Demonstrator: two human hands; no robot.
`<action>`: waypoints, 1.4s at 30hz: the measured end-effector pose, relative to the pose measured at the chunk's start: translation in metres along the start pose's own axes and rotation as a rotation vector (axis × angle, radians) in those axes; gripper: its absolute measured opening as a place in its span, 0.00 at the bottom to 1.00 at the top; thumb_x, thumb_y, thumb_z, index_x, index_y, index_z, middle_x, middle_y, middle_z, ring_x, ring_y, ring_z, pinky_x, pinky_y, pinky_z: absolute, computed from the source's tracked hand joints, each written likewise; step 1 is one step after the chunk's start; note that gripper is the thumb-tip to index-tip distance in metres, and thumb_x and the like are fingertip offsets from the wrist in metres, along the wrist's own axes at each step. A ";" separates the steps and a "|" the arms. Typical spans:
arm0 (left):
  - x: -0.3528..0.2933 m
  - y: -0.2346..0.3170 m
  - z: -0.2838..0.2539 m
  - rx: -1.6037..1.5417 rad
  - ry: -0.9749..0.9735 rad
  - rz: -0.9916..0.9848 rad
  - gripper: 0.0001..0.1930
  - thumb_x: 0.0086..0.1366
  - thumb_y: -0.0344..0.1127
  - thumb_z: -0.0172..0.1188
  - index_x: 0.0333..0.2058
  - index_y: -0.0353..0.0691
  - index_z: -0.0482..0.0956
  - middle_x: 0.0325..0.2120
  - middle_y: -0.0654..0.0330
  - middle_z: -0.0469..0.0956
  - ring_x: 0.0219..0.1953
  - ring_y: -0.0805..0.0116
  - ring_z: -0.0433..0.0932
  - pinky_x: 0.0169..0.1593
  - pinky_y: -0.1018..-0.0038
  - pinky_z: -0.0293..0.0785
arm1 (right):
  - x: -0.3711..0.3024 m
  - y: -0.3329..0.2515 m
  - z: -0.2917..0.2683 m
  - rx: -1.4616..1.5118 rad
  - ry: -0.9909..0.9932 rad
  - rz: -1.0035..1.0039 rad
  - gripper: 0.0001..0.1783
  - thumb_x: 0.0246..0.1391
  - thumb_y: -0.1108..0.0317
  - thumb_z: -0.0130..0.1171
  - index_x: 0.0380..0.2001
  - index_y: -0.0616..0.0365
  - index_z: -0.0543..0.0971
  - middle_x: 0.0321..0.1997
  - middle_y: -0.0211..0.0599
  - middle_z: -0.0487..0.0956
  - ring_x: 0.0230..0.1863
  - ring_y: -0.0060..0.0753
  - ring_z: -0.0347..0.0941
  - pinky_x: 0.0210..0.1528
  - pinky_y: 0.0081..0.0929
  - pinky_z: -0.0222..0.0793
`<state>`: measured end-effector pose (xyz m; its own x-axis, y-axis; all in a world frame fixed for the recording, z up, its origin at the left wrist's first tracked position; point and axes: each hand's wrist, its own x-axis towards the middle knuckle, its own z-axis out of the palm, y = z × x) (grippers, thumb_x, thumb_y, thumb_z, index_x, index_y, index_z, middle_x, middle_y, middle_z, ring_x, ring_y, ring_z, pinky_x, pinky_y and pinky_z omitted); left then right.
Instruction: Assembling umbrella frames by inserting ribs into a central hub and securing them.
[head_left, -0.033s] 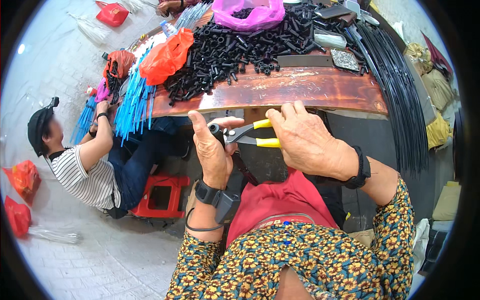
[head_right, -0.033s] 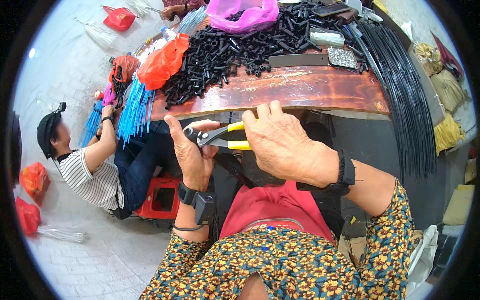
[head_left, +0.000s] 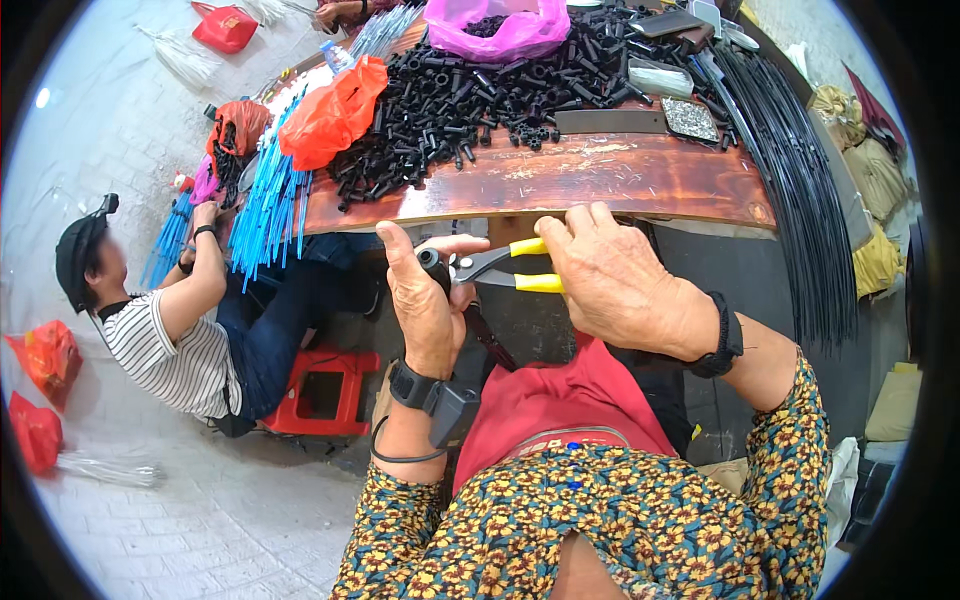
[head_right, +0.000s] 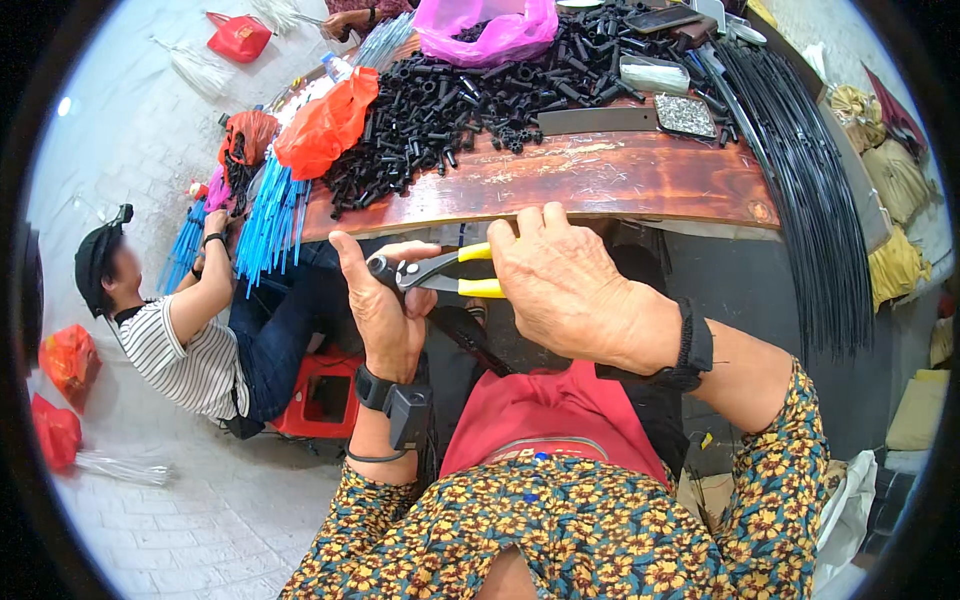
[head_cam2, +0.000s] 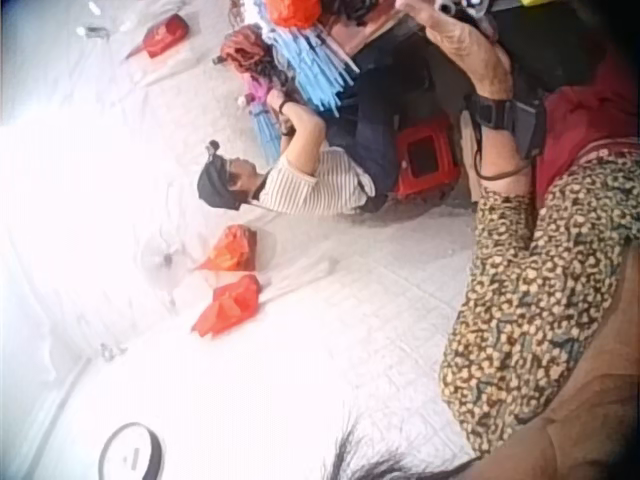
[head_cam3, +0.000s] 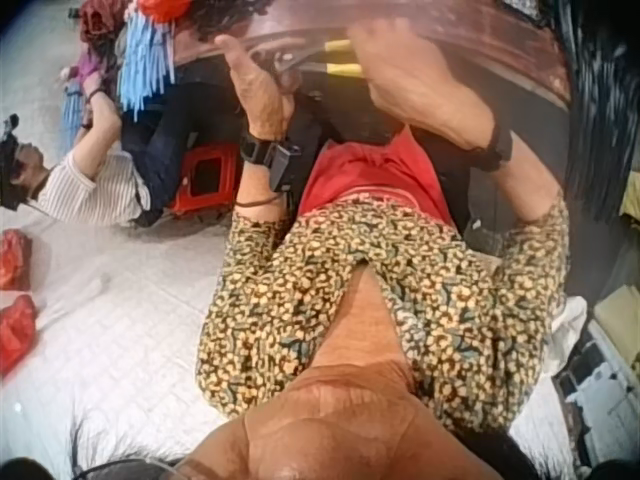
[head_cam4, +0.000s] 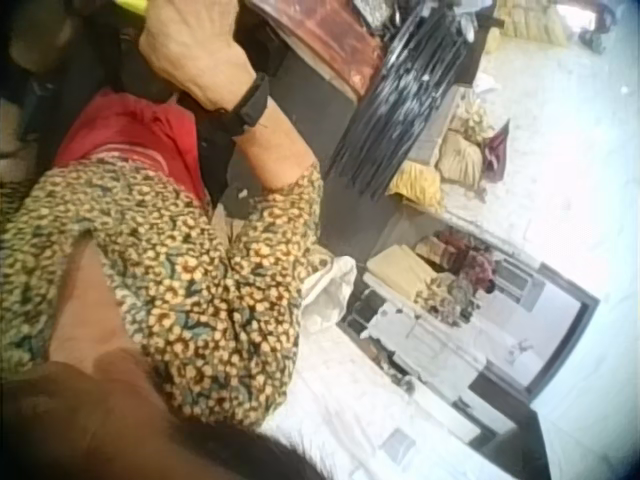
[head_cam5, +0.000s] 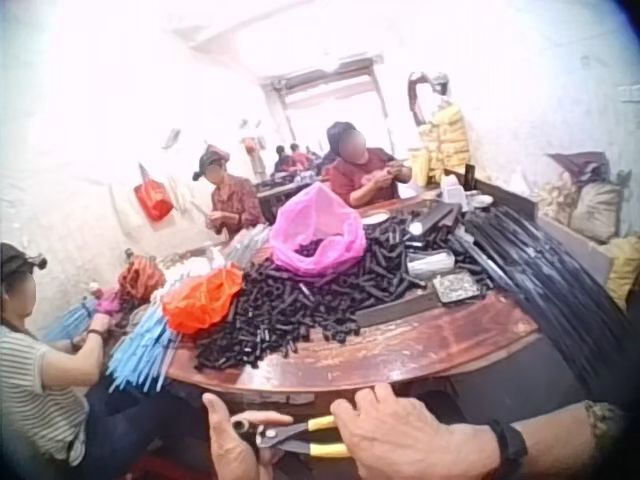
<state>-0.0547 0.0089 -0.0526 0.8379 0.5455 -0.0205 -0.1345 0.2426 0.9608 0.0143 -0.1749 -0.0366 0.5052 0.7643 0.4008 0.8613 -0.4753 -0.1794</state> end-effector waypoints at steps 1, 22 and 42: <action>-0.001 0.000 -0.002 -0.025 -0.077 -0.037 0.46 0.65 0.74 0.34 0.28 0.30 0.81 0.06 0.68 0.61 0.10 0.79 0.55 0.17 0.81 0.49 | 0.000 0.001 -0.004 -0.005 -0.063 0.036 0.19 0.38 0.76 0.60 0.38 0.64 0.71 0.32 0.49 0.72 0.38 0.49 0.71 0.37 0.40 0.71; 0.004 0.004 0.007 0.058 -0.034 0.037 0.46 0.65 0.73 0.33 0.28 0.30 0.81 0.05 0.69 0.59 0.09 0.78 0.52 0.15 0.79 0.47 | 0.017 -0.021 -0.019 -0.371 0.024 -0.014 0.09 0.44 0.68 0.59 0.28 0.62 0.76 0.25 0.41 0.76 0.30 0.36 0.74 0.30 0.28 0.69; -0.034 0.206 -0.298 -0.156 -0.034 0.673 0.23 0.67 0.58 0.52 0.29 0.42 0.63 0.23 0.66 0.58 0.26 0.72 0.57 0.34 0.74 0.58 | -0.036 0.183 -0.024 -0.377 -0.292 0.742 0.36 0.39 0.33 0.64 0.37 0.56 0.82 0.34 0.46 0.83 0.38 0.47 0.80 0.41 0.42 0.75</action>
<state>-0.2686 0.2792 0.0631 0.5610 0.5928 0.5778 -0.7036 -0.0263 0.7101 0.1529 -0.2997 -0.0623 0.9653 0.2574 0.0439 0.2564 -0.9662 0.0265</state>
